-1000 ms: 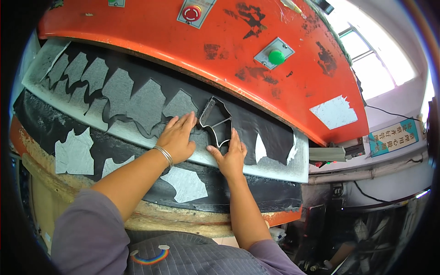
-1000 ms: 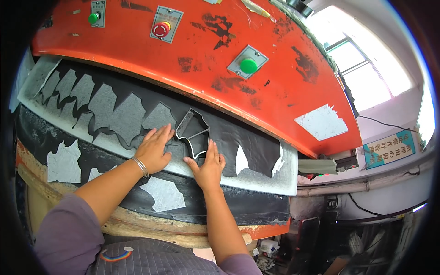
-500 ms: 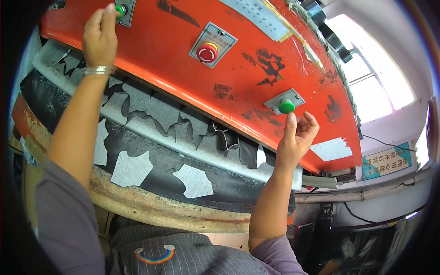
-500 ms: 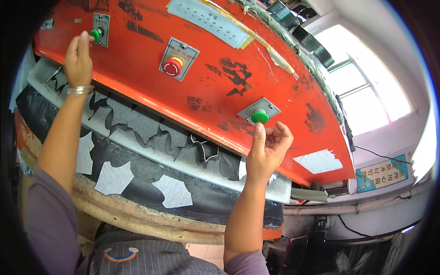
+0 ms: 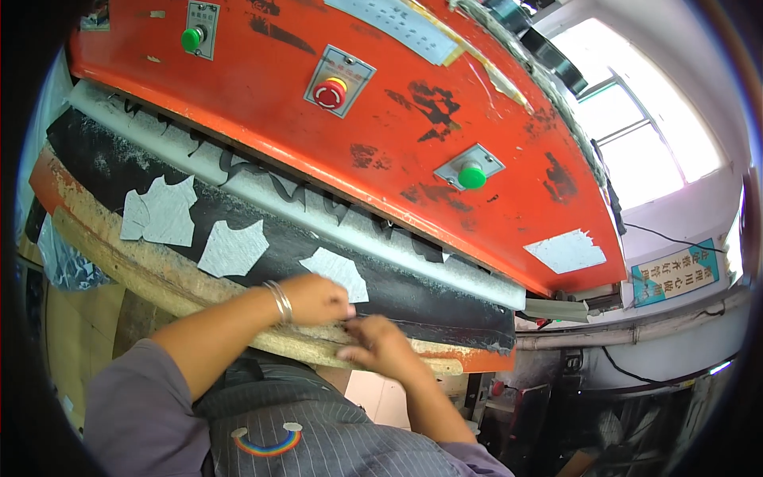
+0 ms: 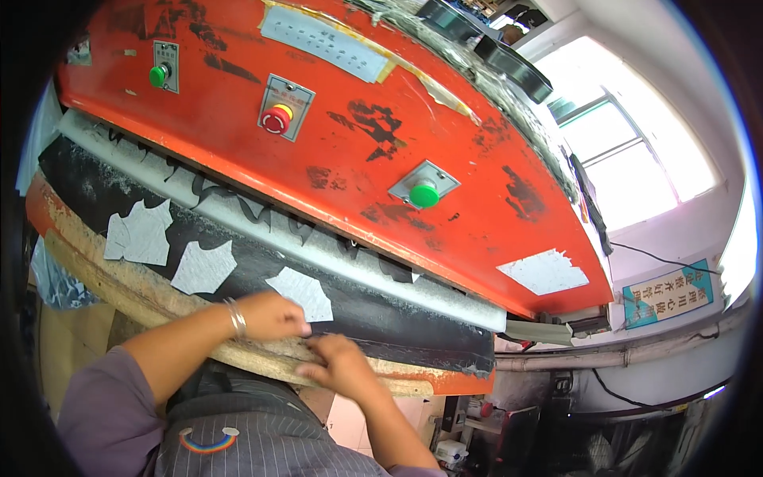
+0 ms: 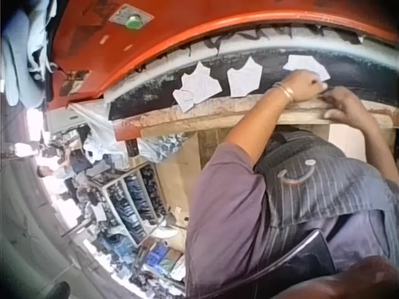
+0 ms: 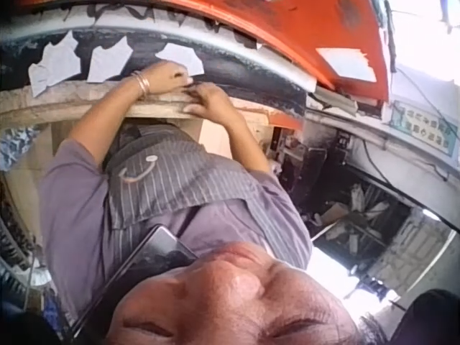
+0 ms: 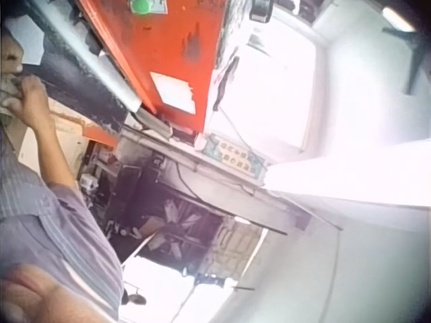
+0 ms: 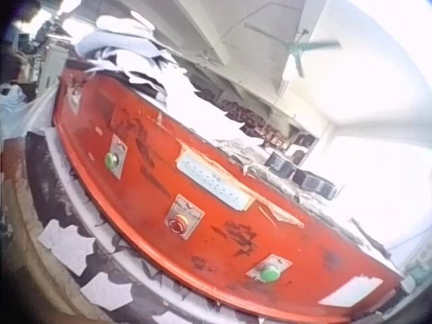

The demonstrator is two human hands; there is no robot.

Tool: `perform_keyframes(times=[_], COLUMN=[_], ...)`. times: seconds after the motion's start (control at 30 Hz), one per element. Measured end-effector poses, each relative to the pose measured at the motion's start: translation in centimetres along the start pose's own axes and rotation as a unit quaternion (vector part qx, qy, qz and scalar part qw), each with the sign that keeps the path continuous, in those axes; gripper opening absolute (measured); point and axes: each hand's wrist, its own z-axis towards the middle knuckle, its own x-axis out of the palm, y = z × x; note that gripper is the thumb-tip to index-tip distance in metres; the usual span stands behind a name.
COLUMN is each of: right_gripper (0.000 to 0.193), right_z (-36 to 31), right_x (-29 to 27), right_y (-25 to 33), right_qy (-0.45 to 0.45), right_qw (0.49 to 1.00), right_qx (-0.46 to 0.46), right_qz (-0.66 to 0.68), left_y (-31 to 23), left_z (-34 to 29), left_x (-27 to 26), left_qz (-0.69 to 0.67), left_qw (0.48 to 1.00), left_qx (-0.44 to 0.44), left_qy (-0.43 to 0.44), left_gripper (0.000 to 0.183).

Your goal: Cutting leather shoe components from a sheet using metal dies and a hydraulic press.

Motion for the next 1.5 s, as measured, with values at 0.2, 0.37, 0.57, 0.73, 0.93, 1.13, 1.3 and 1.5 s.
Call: perform_keyframes(times=[0.2,0.37,0.57,0.73,0.93,1.13,1.3,1.5], right_gripper=[0.057,0.047,0.051,0.060,0.068,0.055,0.058,0.059], right_z=[-4.8,-4.9,-6.0,0.1,6.9,1.2,-9.2,-16.5], right_x=[4.3,2.4,0.3,-4.2,-3.3,-2.0,0.2,-0.8], right_y=[-0.8,-1.4,-2.8,-5.9,-7.7,-10.6,-13.0,-11.9], right_qy=[-0.073,-0.056,0.133,-0.146,-0.151,-0.176,-0.154,-0.020], right_qw=[0.992,0.994,0.991,0.989,0.977,0.981,0.964,0.999], right_qx=[-0.020,0.008,-0.027,0.026,0.102,0.021,0.023,0.030], right_qz=[-0.102,-0.089,0.020,-0.018,-0.109,0.075,0.214,0.004], left_y=[1.7,0.4,1.2,-1.4,-1.1,1.9,-2.1,-5.7], left_z=[1.1,2.1,-0.2,-1.2,6.9,12.0,13.1,13.9], left_x=[7.8,8.0,10.1,9.3,4.4,5.0,8.4,9.0], left_qz=[-0.138,-0.294,-0.305,-0.382,-0.288,-0.153,0.161,0.310], left_qw=[0.985,0.937,0.915,0.908,0.870,0.913,0.937,0.879], left_qx=[-0.074,-0.152,-0.198,-0.174,-0.096,-0.134,-0.160,-0.251], left_qy=[0.074,0.114,0.176,0.015,-0.388,-0.353,-0.267,-0.260], left_gripper=[0.023,0.022,0.020,0.019,0.037,0.061,0.067,0.072])
